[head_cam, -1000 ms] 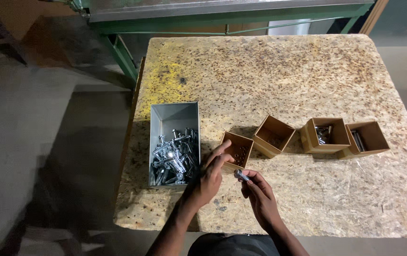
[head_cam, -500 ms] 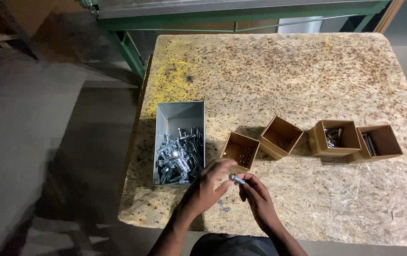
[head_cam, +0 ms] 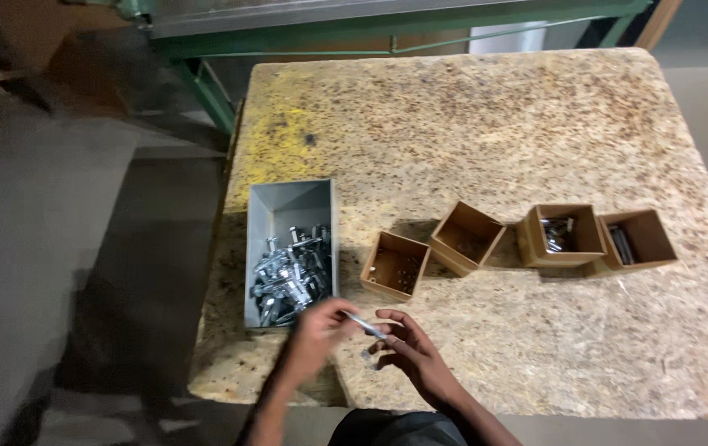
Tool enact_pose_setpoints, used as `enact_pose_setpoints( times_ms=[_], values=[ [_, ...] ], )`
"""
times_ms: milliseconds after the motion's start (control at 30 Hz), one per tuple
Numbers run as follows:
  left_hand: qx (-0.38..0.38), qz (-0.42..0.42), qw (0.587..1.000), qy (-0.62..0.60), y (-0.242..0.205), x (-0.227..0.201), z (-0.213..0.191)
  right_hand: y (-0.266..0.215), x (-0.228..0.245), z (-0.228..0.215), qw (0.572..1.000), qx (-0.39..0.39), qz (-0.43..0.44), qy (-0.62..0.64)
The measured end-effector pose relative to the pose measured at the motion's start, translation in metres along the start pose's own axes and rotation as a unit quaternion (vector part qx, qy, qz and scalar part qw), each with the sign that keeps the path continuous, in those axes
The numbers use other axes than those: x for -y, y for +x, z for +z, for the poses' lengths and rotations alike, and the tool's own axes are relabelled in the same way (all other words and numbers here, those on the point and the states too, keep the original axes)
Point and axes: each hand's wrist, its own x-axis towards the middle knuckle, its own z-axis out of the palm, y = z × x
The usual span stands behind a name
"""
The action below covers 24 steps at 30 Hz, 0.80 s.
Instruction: The person picks bolts from a metal bin and washers from a small cardboard box, then threads the washers onto the bolts by hand. The assembled fasteners are placed into a separate cardboard box. The process is repeated continuously throughout the clip.
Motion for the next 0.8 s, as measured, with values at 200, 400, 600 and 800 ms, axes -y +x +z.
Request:
enact_pose_setpoints(
  times_ms=[200, 400, 600, 800],
  values=[
    [-0.19, 0.022, 0.981, 0.023, 0.047, 0.054, -0.088, -0.025, 0.033, -0.04, 0.996, -0.085, 0.018, -0.032],
    [-0.239, -0.041, 0.944, 0.222, 0.086, 0.08, -0.105, -0.038, 0.069, -0.144, 0.972, -0.201, -0.061, -0.104],
    [-0.412, 0.148, 0.839, 0.323, 0.095, 0.116, -0.062, -0.048, 0.141, -0.298, 0.906, -0.294, -0.225, -0.206],
    [-0.397, 0.174, 0.874, 0.217, 0.102, 0.04, 0.05, -0.023, 0.235, -0.411, 0.698, -0.38, -0.219, -0.567]
  ],
)
